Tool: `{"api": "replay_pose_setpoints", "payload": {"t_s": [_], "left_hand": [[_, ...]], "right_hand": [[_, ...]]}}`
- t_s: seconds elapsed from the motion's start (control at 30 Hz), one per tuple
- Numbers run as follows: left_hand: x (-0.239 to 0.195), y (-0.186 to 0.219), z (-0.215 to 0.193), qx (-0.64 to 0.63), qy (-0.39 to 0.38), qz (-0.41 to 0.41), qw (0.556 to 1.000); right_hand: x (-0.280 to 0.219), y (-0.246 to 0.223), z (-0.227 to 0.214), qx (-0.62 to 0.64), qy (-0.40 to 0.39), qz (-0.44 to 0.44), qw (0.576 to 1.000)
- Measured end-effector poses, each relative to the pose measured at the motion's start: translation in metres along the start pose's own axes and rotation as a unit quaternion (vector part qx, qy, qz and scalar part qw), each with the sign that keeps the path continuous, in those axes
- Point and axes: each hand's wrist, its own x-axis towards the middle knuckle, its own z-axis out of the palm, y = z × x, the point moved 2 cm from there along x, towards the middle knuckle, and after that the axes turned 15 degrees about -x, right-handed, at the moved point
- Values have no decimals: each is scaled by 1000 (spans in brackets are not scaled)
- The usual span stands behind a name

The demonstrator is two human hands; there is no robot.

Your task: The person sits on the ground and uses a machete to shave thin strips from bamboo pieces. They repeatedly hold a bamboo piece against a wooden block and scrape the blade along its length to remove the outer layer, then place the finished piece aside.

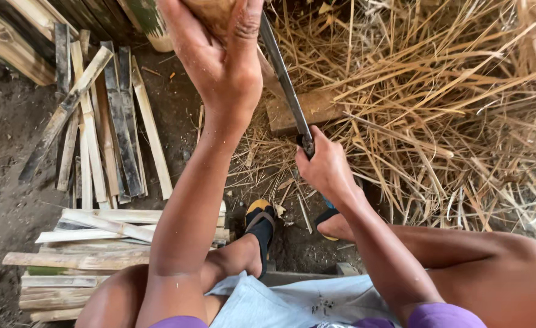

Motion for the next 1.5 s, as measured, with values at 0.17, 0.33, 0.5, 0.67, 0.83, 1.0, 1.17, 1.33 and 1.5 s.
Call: {"api": "replay_pose_setpoints", "payload": {"t_s": [0.17,0.33,0.5,0.67,0.83,1.0,1.17,1.33,1.5], "left_hand": [[2,-3,-5,16,-16,28,999],[15,-15,-16,8,-4,17,1000],[28,-28,-22,4,-24,20,1000],[24,-34,-29,34,-8,16,999],[29,-26,-22,-5,-16,17,1000],[31,-27,-26,57,-14,45,997],[32,-21,-32,26,-15,-19,999],[38,-17,-24,10,-8,43,999],[31,-25,-21,-56,22,-7,998]], "right_hand": [[4,34,22,34,35,-45,998],[59,79,76,-55,69,-23,996],[89,120,110,-103,-47,48,992],[68,102,105,11,24,21,999],[82,86,91,-49,-20,72,996],[95,120,117,-46,13,38,998],[131,159,155,-175,-77,77,979],[144,196,184,-135,-75,101,983],[138,216,198,-106,-98,119,982]]}}
